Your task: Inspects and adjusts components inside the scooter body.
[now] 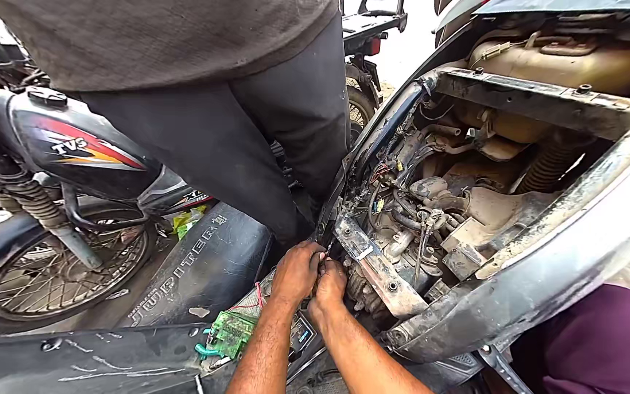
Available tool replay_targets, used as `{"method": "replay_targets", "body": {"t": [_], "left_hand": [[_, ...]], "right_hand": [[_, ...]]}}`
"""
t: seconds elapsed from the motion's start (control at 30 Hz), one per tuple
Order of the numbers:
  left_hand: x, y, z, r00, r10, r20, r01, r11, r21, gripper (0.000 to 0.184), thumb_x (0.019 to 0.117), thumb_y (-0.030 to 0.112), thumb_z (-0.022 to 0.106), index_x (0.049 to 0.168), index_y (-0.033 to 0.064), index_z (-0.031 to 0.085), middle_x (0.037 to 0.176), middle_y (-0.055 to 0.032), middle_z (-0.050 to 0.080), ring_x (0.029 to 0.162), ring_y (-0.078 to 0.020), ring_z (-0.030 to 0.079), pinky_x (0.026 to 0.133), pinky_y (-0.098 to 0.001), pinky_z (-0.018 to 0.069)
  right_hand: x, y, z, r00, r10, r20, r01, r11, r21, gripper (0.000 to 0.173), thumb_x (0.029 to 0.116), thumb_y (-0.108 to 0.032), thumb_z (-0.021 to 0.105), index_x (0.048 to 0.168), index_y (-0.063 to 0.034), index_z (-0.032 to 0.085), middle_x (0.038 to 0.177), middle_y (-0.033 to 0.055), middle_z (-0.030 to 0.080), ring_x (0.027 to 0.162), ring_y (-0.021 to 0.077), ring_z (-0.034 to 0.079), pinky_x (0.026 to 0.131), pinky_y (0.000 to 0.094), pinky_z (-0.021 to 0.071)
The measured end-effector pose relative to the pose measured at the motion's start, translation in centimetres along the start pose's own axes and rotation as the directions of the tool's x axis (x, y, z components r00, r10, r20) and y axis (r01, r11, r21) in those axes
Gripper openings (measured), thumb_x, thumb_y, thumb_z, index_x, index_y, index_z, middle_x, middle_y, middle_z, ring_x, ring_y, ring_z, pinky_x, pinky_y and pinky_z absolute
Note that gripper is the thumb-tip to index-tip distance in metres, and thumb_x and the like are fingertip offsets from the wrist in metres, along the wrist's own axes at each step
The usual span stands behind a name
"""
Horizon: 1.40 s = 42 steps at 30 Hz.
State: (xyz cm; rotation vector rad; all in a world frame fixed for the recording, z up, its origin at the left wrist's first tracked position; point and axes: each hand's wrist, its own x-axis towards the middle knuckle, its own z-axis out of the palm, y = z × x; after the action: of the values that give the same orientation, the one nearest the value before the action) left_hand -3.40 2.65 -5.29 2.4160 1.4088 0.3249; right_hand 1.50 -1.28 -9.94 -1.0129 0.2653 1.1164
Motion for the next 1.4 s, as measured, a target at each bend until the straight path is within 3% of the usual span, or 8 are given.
{"method": "replay_targets", "body": {"t": [0.13, 0.23, 0.37, 0.53, 0.73, 0.93, 1.17, 1.4], "left_hand": [[0.1, 0.5, 0.2, 0.999, -0.003, -0.036, 0.006, 0.996, 0.088, 0.018, 0.1044, 0.023, 0.059, 0.11, 0.0185, 0.076, 0.112, -0.0013, 0.073, 0.108, -0.0221, 0.069, 0.095, -0.0504, 0.0565], [0.0, 0.2, 0.4, 0.999, 0.026, -0.047, -0.021, 0.993, 0.113, 0.018, 0.1046, 0.023, 0.059, 0.11, 0.0185, 0.076, 0.111, -0.0012, 0.072, 0.109, -0.0213, 0.068, 0.095, -0.049, 0.0568], [-0.2, -0.6, 0.7, 0.996, 0.052, -0.078, -0.044, 0.994, 0.101, 0.019, 0.1053, 0.026, 0.058, 0.111, 0.0212, 0.075, 0.111, 0.001, 0.072, 0.108, -0.019, 0.068, 0.094, -0.0483, 0.0573], [-0.3, -0.9, 0.6, 0.994, 0.035, -0.099, -0.028, 0.997, 0.074, 0.017, 0.1046, 0.027, 0.059, 0.108, 0.024, 0.075, 0.115, 0.0034, 0.067, 0.102, -0.0155, 0.068, 0.087, -0.0465, 0.06], [-0.5, -0.9, 0.5, 0.995, 0.04, -0.087, -0.029, 0.993, 0.117, 0.017, 0.1047, 0.027, 0.058, 0.107, 0.0226, 0.074, 0.115, 0.0026, 0.067, 0.1, -0.0158, 0.069, 0.085, -0.0455, 0.0607], [-0.3, -0.6, 0.7, 0.994, 0.062, -0.091, -0.051, 0.992, 0.113, 0.016, 0.1044, 0.028, 0.059, 0.109, 0.0237, 0.075, 0.113, 0.0017, 0.067, 0.104, -0.0173, 0.067, 0.089, -0.0452, 0.0591], [-0.1, -0.2, 0.7, 0.993, 0.118, 0.022, -0.12, 0.986, 0.117, 0.022, 0.1049, 0.037, 0.058, 0.108, 0.027, 0.077, 0.108, 0.0057, 0.072, 0.107, -0.018, 0.064, 0.093, -0.0444, 0.0532], [0.4, 0.1, -0.5, 0.985, -0.069, 0.157, 0.09, 0.987, -0.13, 0.029, 0.1096, 0.037, 0.048, 0.117, 0.0259, 0.074, 0.1, -0.0011, 0.075, 0.09, -0.0206, 0.071, 0.08, -0.054, 0.057]], "right_hand": [[0.6, -0.8, 0.4, 0.992, 0.122, -0.023, -0.122, 0.992, 0.015, 0.019, 0.106, -0.027, 0.055, 0.1, -0.0093, 0.06, 0.077, 0.0073, 0.052, 0.063, 0.0184, 0.05, 0.057, 0.0354, 0.0448], [0.3, -1.2, 0.6, 0.986, 0.162, -0.037, -0.161, 0.987, 0.027, 0.021, 0.1058, -0.028, 0.056, 0.107, -0.0076, 0.063, 0.088, 0.0115, 0.058, 0.076, 0.0229, 0.057, 0.067, 0.0417, 0.0495], [-0.7, -0.1, 0.0, 0.998, -0.055, -0.016, 0.05, 0.969, -0.242, 0.026, 0.1085, -0.031, 0.052, 0.108, -0.0094, 0.066, 0.081, 0.0083, 0.062, 0.073, 0.0208, 0.061, 0.067, 0.0409, 0.0524], [-0.5, 0.3, -1.0, 0.976, -0.216, -0.017, 0.137, 0.677, -0.723, 0.049, 0.1061, -0.055, 0.043, 0.112, -0.0134, 0.068, 0.099, 0.0118, 0.071, 0.096, 0.0282, 0.068, 0.085, 0.0547, 0.0544], [0.0, -2.0, -0.4, 0.976, -0.198, 0.091, 0.159, 0.363, -0.918, 0.046, 0.1086, -0.044, 0.037, 0.104, -0.0119, 0.07, 0.097, 0.0125, 0.072, 0.097, 0.03, 0.07, 0.083, 0.0554, 0.0545], [1.6, 1.1, -2.6, 0.911, -0.368, 0.185, 0.389, 0.621, -0.681, 0.036, 0.1051, -0.032, 0.048, 0.078, -0.012, 0.063, 0.068, 0.0064, 0.059, 0.066, 0.0235, 0.06, 0.064, 0.0487, 0.0508], [1.1, 2.6, -4.0, 0.884, -0.453, 0.118, 0.45, 0.754, -0.478, 0.032, 0.1053, -0.03, 0.051, 0.082, -0.0116, 0.063, 0.065, 0.0051, 0.054, 0.058, 0.0198, 0.054, 0.057, 0.0426, 0.0484], [-0.4, 1.7, -2.9, 0.99, -0.106, 0.088, 0.115, 0.988, -0.107, 0.039, 0.1104, -0.033, 0.043, 0.08, -0.0101, 0.052, 0.058, 0.0016, 0.038, 0.046, 0.0139, 0.037, 0.044, 0.0301, 0.0342]]}}
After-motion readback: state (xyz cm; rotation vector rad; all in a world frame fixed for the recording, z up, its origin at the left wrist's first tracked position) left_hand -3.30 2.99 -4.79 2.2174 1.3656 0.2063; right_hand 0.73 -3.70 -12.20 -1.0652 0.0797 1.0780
